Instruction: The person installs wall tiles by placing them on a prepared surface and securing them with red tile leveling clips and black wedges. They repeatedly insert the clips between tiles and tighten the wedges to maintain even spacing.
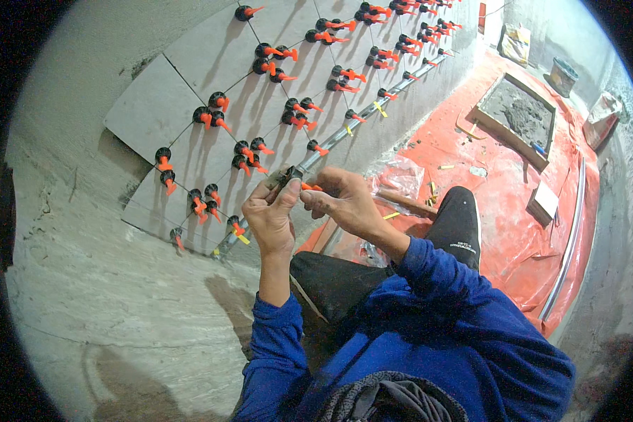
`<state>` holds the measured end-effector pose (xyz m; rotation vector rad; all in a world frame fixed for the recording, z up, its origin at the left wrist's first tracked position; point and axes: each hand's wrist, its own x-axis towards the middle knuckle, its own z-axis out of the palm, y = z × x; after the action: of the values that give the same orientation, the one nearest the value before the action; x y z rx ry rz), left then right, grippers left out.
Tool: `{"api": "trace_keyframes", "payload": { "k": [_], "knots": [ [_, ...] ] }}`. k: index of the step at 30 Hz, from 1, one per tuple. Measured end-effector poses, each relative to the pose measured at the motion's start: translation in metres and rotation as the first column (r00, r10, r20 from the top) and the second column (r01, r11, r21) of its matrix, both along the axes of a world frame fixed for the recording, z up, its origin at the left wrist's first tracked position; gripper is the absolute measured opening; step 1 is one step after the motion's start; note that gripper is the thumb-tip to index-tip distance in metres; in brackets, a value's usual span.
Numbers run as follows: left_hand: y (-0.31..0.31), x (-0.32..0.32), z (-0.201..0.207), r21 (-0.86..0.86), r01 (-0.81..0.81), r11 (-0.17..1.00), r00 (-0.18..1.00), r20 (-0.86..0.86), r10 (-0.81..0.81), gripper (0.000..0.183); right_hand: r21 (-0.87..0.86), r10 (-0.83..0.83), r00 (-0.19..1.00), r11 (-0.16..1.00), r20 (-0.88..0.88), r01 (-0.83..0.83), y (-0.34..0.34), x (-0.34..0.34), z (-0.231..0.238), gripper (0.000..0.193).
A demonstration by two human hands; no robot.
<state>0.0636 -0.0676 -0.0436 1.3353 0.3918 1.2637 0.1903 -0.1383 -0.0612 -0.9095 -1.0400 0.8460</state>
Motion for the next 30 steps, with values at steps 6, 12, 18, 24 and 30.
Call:
{"api": "trace_keyframes", "payload": {
  "k": [6, 12, 18, 24, 30],
  "knots": [
    [-0.002, 0.001, -0.003, -0.002, -0.044, 0.999, 0.999, 0.002, 0.044, 0.033, 0.388, -0.486, 0.697, 0.867, 0.527, 0.312, 0.000, 0.000, -0.003, 0.012],
    [0.003, 0.002, -0.006, -0.020, -0.063, 0.998, 0.996, 0.059, 0.064, 0.034, 0.147, -0.284, 0.859, 0.959, 0.427, 0.244, 0.004, -0.001, -0.001, 0.012],
    [0.013, 0.001, -0.005, -0.017, -0.019, 1.000, 0.991, 0.133, 0.021, 0.048, 0.336, -0.460, 0.697, 0.886, 0.550, 0.319, 0.030, 0.006, 0.033, 0.011],
    [0.027, -0.020, 0.014, -0.002, -0.181, 0.984, 0.980, 0.079, 0.180, 0.056, 0.535, -0.581, 0.475, 0.809, 0.661, 0.245, 0.103, 0.019, 0.098, 0.021],
    [0.043, -0.032, 0.025, 0.014, -0.272, 0.962, 0.954, 0.132, 0.268, 0.052, 0.486, -0.540, 0.280, 0.839, 0.794, 0.244, 0.161, 0.011, 0.139, 0.025]
  ]
}}
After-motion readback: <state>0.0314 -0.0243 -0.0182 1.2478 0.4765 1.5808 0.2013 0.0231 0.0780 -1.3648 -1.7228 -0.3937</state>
